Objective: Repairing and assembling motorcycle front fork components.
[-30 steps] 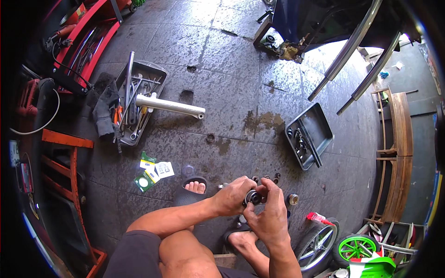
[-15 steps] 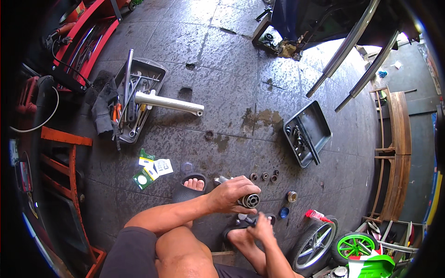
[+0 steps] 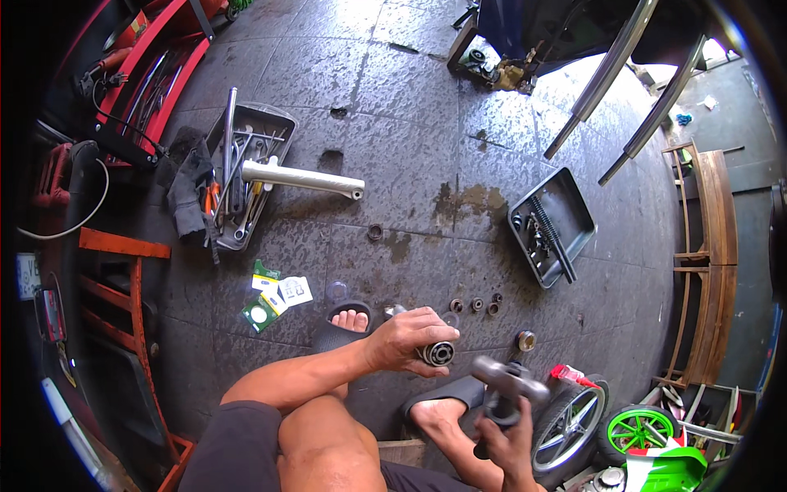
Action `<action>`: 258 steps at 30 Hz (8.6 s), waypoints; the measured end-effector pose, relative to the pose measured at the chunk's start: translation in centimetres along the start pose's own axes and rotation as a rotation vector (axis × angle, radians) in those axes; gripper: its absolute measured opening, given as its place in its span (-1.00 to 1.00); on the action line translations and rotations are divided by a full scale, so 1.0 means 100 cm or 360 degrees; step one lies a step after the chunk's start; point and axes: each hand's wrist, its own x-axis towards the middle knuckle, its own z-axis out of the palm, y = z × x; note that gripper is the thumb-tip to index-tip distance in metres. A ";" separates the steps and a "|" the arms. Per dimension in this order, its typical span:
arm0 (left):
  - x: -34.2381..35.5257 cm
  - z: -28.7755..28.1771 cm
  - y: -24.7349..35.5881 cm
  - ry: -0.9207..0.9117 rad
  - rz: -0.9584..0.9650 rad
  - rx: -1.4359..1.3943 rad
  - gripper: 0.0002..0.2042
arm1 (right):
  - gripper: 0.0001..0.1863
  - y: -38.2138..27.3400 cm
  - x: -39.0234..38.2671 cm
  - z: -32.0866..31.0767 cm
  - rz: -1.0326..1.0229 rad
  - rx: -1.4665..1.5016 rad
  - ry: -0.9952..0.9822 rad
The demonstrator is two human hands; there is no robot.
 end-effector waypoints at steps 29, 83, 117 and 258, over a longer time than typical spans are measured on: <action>-0.002 -0.003 -0.001 0.0050 0.0035 0.0080 -0.39 | -0.67 -0.111 -0.044 0.049 -0.1068 -0.0867 0.0152; 0.009 -0.001 0.016 -0.0335 -0.0383 0.0134 -0.62 | -0.64 -0.057 -0.017 0.050 -0.0556 -0.0814 0.0548; 0.044 -0.005 0.007 -0.0308 -0.0057 0.0280 -0.54 | -0.63 -0.042 -0.013 0.058 -0.0470 -0.0752 0.0575; 0.024 -0.509 0.218 0.2020 -0.1185 0.2757 -0.69 | -0.50 -0.087 0.306 0.296 -0.0484 -0.1429 -0.0121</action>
